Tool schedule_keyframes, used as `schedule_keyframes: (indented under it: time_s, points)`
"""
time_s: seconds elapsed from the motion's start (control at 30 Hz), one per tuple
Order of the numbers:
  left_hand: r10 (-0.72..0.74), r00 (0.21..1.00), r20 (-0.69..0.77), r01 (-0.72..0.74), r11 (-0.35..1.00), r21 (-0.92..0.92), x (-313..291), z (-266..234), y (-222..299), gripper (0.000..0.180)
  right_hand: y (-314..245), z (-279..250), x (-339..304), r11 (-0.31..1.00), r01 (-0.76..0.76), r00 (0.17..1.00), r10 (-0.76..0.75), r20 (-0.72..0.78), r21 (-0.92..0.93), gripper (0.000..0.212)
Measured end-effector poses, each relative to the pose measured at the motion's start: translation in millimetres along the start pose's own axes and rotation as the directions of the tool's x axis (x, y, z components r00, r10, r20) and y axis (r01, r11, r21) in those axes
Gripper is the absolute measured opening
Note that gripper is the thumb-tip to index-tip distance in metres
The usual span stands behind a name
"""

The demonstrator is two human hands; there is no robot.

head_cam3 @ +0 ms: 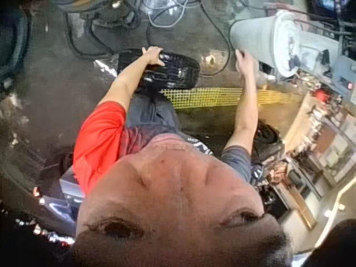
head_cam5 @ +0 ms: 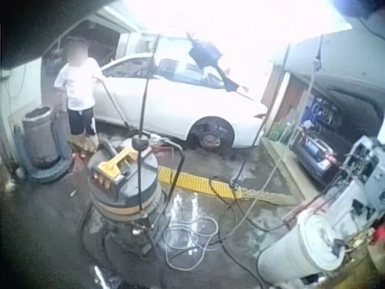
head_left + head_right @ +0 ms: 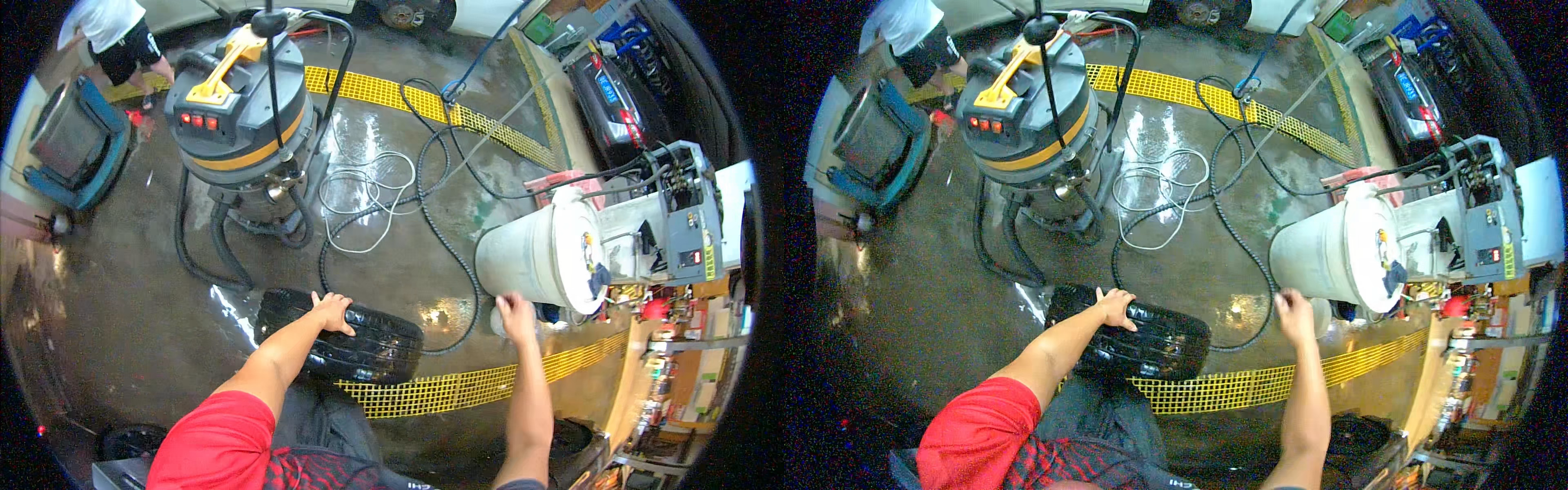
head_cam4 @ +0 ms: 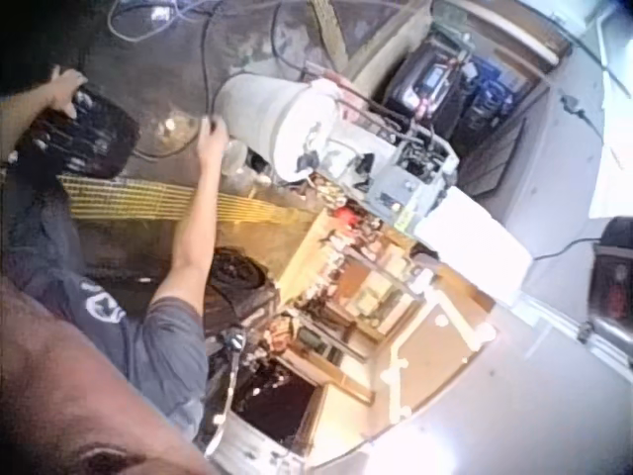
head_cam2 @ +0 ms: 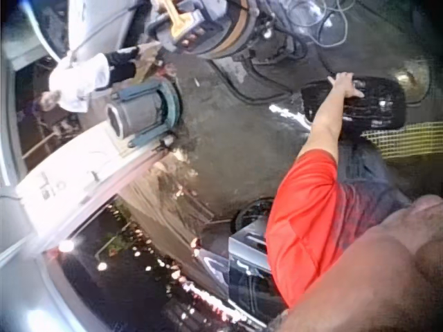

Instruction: The person uses a high-pressure water spray to clean a car tire and wheel, focusing on the tread and rim. After rinsing, the person rolls the tire across the garage floor and places it against a tire balancing machine.

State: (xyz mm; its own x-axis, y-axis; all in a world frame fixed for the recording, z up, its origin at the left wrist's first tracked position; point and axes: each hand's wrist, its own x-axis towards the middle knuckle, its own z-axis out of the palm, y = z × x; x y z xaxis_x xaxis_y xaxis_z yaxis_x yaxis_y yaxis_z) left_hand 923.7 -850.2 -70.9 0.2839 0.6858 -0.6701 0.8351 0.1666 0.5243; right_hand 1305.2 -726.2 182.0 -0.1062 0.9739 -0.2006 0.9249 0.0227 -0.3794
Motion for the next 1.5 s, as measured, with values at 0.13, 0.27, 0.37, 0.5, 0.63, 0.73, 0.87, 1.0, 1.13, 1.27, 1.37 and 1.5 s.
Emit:
schedule_keyframes:
  time_s: [0.13,0.27,0.37,0.5,0.63,0.73,0.87,1.0,1.13,1.27,1.37,1.5]
  points:
    - [0.039,0.999,-0.026,-0.039,0.999,-0.006,13,1,2,0.112,-51,-23,89,0.967,0.242,0.97,-0.24,0.028,-0.083,0.035]
    - [0.008,1.0,0.006,-0.008,1.0,-0.01,2,-7,1,0.11,-143,13,125,0.93,0.367,0.92,-0.362,0.153,-0.007,0.037]
    - [-0.009,1.0,-0.01,0.009,1.0,-0.012,-4,-3,0,0.11,-180,65,122,0.868,0.497,0.815,-0.473,0.335,0.016,0.037]
    - [-0.006,1.0,-0.028,0.006,1.0,0.0,-15,9,-1,0.11,-175,124,83,0.713,0.701,0.572,-0.562,0.597,0.0,0.036]
    - [-0.016,0.999,-0.038,0.016,1.0,0.021,-22,15,7,0.109,-128,149,54,0.719,0.693,0.423,-0.465,0.778,0.053,0.038]
    - [-0.007,0.999,-0.042,0.008,0.999,0.032,-17,19,19,0.109,-57,170,61,0.705,0.708,0.445,-0.483,0.754,0.034,0.042]
    - [-0.012,0.998,-0.066,0.014,1.0,0.027,-9,28,20,0.106,12,170,32,0.916,0.4,0.686,-0.274,0.674,-0.036,0.041]
    - [-0.003,0.998,-0.068,0.005,0.999,0.038,-1,2,27,0.102,113,181,-30,0.993,0.117,0.81,-0.094,0.578,-0.003,0.041]
    - [-0.029,0.999,-0.027,0.029,0.999,0.025,9,-8,0,0.106,137,194,-139,0.997,-0.075,0.754,0.047,0.655,0.014,0.041]
    - [-0.012,1.0,-0.002,0.012,0.999,0.049,31,-16,8,0.108,164,226,-248,0.916,-0.384,0.605,0.344,0.717,-0.116,0.042]
    - [-0.018,1.0,0.019,0.017,0.999,0.049,38,-23,-2,0.108,135,253,-277,0.894,-0.444,0.644,0.272,0.715,0.061,0.04]
    - [-0.046,0.998,0.036,0.044,0.997,0.056,42,-26,-8,0.109,82,298,-273,0.81,-0.534,0.66,0.221,0.718,0.241,0.047]
